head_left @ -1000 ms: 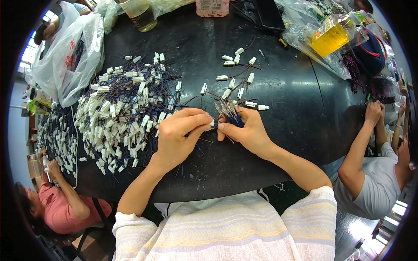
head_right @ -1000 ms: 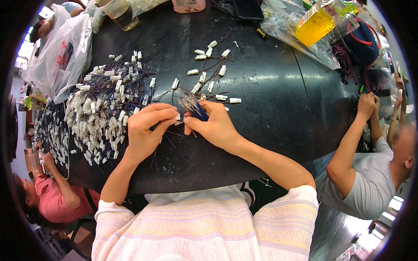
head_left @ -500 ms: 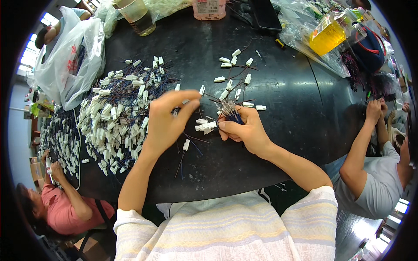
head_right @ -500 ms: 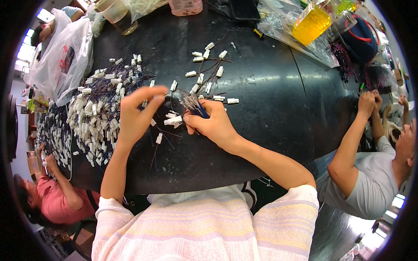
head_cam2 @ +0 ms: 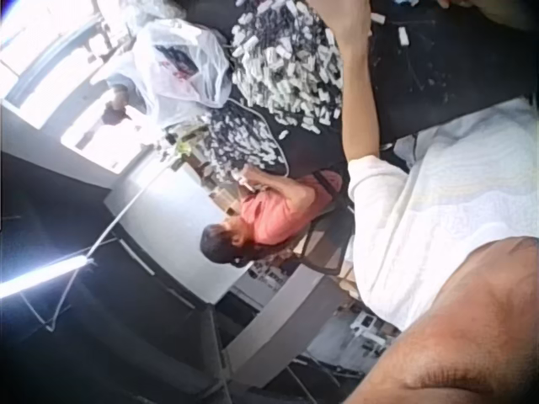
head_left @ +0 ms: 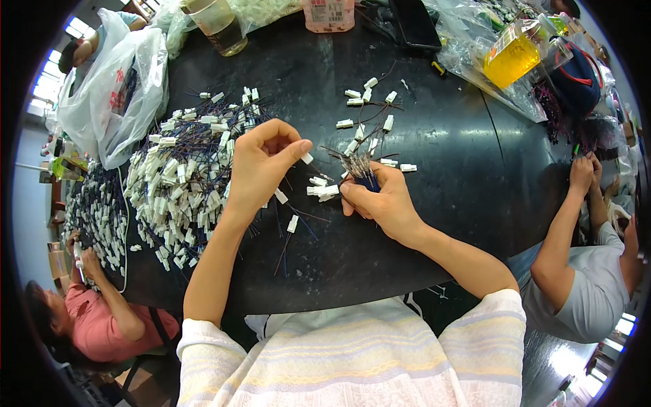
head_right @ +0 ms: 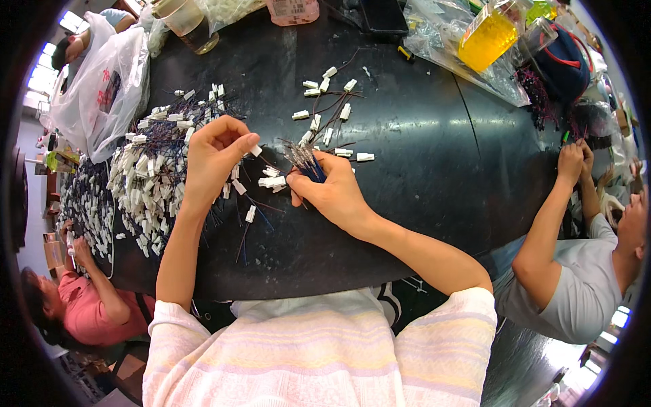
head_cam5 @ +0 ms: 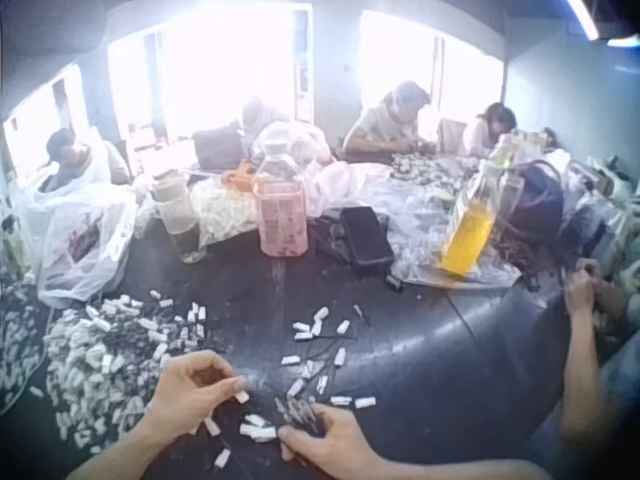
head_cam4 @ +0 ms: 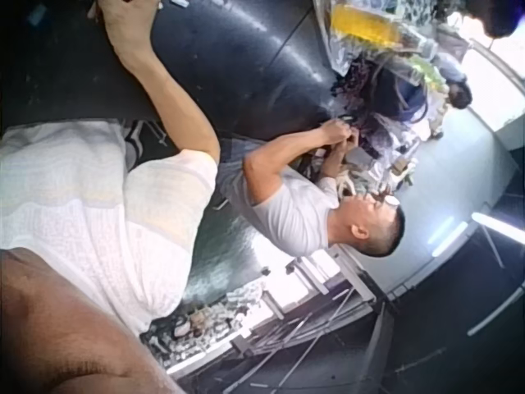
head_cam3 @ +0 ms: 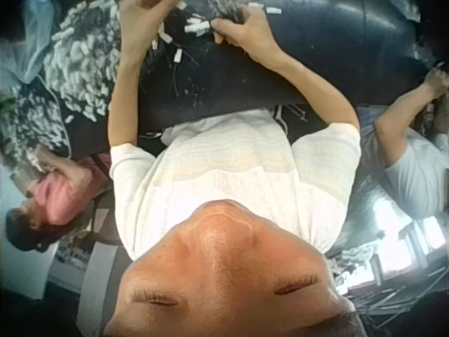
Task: The person assembles wire harness components by hand, joining electrical wires to wire harness connectors.
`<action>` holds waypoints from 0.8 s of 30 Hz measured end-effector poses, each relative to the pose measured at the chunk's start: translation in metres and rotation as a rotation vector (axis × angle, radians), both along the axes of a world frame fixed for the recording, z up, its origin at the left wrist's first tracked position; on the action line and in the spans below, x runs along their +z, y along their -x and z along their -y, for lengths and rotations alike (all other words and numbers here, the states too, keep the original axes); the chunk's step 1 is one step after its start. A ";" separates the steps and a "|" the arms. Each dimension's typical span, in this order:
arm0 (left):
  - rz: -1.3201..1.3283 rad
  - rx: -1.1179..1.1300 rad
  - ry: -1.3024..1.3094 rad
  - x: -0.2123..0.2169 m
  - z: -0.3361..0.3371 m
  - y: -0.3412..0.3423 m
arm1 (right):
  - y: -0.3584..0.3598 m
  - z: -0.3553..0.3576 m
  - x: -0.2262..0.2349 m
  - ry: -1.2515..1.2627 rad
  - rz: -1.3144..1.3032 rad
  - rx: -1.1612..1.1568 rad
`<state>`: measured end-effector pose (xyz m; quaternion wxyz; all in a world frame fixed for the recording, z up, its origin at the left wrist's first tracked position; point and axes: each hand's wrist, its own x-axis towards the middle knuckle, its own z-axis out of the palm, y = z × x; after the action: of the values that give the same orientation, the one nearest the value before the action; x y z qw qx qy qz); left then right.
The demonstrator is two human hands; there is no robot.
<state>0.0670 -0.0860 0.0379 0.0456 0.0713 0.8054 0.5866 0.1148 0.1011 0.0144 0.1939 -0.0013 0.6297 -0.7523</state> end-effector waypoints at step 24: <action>0.078 -0.002 -0.171 -0.006 -0.014 -0.032 | -0.002 0.000 0.002 -0.015 -0.025 -0.012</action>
<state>0.0994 -0.0725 0.0314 0.0712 0.0527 0.7500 0.6555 0.1165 0.1007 0.0166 0.1814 -0.0053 0.6376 -0.7487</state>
